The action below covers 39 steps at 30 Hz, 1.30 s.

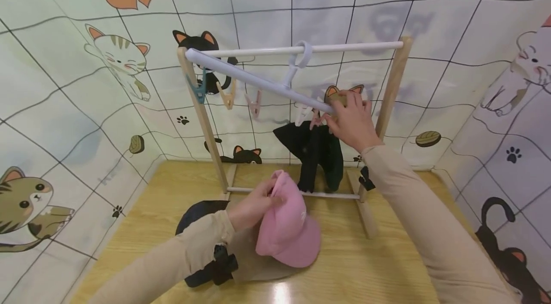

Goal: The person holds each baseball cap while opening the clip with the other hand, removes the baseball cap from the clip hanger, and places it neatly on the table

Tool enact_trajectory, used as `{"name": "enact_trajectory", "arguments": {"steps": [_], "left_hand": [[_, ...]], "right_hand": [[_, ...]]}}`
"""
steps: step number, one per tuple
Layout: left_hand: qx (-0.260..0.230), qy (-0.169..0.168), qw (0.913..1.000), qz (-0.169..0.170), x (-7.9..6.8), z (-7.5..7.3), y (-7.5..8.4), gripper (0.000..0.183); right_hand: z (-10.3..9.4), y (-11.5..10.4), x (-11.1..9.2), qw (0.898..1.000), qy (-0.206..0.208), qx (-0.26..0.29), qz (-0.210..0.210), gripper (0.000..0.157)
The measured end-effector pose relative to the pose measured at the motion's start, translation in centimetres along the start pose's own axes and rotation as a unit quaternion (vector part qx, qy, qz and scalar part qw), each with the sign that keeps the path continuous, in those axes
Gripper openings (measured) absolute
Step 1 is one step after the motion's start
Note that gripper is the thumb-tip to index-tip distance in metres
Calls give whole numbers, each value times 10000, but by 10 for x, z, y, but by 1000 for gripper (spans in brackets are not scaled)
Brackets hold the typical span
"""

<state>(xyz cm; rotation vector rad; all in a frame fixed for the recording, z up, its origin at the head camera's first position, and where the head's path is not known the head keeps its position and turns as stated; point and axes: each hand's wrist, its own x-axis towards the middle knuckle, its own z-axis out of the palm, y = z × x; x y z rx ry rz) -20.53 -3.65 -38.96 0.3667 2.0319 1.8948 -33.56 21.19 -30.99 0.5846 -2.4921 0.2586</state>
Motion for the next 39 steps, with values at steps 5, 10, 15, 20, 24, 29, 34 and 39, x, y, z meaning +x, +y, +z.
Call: {"name": "enact_trajectory", "arguments": {"steps": [5,10,15,20,24,29,34,39], "left_hand": [[-526,225,9980,-286,-12,-6,-17,56],[-174,341,9988,-298,-25,-17,-31,63],[806,-8,9967,-44,-44,-32,-39,45],[1830,-39,9831,102,-52,-46,-41,31],[2273,55,9738,46,-54,-53,-40,26],[2350,-33,9720,63,-53,-58,-38,26],[2498,-145,9681,168,-51,-61,-35,27],[2895,-135,9568,235,-48,-61,-34,22]], "right_hand": [[1,0,-1,9995,-171,121,-234,44],[-1,-3,0,9992,-120,303,-243,39],[-2,-4,-2,9988,-58,476,-124,34],[-1,-5,-5,9943,-194,1045,35,32],[-4,-7,-4,9896,-453,1365,-6,32],[-12,-5,-5,9874,-731,1404,-6,31],[-16,-2,-4,9876,-779,1362,-86,31],[-21,0,-6,9850,-838,1504,-98,29]]}}
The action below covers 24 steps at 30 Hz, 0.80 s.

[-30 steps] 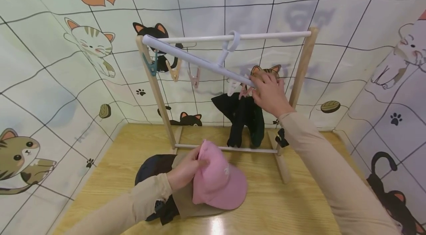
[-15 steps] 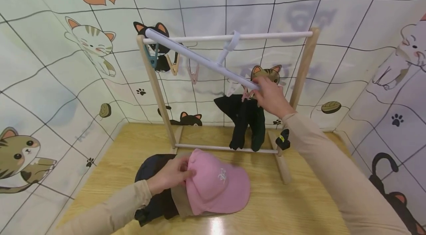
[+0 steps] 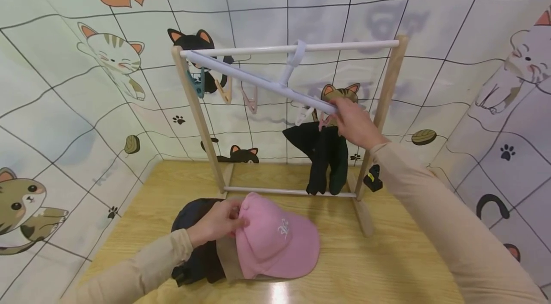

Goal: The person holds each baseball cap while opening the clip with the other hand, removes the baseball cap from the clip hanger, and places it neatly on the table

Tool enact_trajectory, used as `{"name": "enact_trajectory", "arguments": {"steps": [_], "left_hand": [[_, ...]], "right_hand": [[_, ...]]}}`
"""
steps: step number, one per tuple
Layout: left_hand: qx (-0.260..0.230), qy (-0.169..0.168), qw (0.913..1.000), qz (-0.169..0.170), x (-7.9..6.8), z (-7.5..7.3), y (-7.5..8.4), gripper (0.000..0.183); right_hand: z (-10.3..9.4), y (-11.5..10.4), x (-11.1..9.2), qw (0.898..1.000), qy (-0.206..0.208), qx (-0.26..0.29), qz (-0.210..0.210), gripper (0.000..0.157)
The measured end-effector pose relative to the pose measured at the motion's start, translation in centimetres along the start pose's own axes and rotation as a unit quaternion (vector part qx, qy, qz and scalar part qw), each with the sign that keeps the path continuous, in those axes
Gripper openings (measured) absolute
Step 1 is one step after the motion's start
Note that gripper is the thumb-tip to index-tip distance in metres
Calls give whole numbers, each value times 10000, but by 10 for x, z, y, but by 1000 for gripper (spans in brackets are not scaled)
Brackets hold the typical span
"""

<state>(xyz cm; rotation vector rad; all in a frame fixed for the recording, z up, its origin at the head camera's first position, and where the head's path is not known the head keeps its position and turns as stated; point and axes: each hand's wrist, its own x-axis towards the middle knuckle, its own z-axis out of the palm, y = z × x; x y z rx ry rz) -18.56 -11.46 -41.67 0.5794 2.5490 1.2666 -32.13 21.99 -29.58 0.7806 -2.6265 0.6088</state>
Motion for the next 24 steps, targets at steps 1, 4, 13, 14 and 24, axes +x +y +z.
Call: {"name": "enact_trajectory", "arguments": {"steps": [1,4,13,14,24], "left_hand": [[45,-7,10000,-14,1,0,0,22],[140,-37,9999,-57,2,-1,0,22],[495,-72,9987,89,2,-9,1,8],[493,-68,9987,104,2,-10,2,7],[1867,377,9808,414,6,-25,16,19]], "right_hand": [[-1,0,0,10000,-17,15,0,28],[-3,1,-1,10000,-68,39,27,28],[-15,1,-8,9995,-36,-295,93,29],[-16,1,-9,9994,-10,-337,82,29],[-29,3,-14,9981,187,-590,-69,29]]}}
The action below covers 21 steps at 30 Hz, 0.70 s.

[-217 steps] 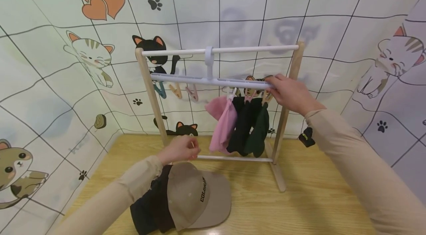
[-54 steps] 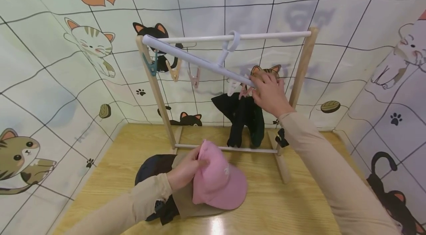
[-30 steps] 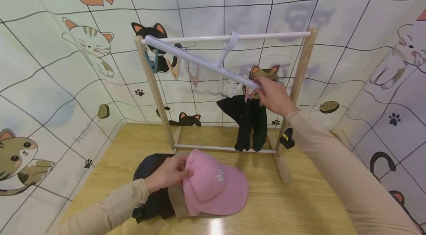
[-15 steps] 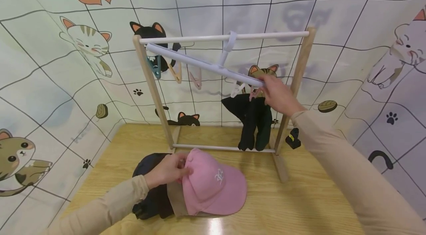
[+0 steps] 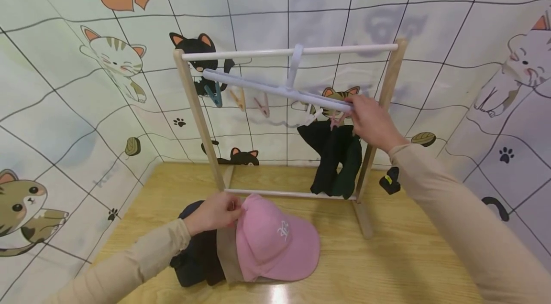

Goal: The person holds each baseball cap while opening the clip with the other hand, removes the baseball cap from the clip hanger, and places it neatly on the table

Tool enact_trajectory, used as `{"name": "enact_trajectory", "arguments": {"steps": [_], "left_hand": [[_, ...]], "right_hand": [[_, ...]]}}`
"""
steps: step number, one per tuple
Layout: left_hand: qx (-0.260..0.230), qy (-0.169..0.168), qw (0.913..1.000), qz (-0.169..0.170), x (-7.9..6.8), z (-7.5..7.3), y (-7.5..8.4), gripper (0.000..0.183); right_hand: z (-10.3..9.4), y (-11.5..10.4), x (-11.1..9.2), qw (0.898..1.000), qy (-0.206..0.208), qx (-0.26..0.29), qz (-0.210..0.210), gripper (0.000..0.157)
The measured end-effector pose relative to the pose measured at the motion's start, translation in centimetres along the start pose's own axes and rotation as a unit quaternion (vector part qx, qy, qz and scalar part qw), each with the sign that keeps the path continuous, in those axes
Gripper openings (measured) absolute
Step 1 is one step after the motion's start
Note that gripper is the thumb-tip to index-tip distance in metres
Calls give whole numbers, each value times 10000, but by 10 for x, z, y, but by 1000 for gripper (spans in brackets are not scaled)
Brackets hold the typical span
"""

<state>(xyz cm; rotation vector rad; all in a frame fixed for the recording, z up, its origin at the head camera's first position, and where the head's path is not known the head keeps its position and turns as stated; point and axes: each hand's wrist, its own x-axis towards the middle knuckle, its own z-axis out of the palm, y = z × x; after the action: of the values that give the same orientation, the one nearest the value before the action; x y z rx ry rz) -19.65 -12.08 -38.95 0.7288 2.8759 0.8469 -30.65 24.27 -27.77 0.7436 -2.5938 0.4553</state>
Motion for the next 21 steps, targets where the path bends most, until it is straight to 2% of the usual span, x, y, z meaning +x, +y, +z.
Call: {"name": "enact_trajectory", "arguments": {"steps": [5,11,21], "left_hand": [[49,-15,10000,3,15,-10,2,13],[91,50,9999,19,37,-14,8,11],[-911,-75,9954,-275,72,-28,27,9]], "right_hand": [[-7,-1,2,9998,70,-181,-94,28],[-13,-5,3,9992,108,-379,-27,28],[-19,-15,10,9986,24,-524,19,28]]}}
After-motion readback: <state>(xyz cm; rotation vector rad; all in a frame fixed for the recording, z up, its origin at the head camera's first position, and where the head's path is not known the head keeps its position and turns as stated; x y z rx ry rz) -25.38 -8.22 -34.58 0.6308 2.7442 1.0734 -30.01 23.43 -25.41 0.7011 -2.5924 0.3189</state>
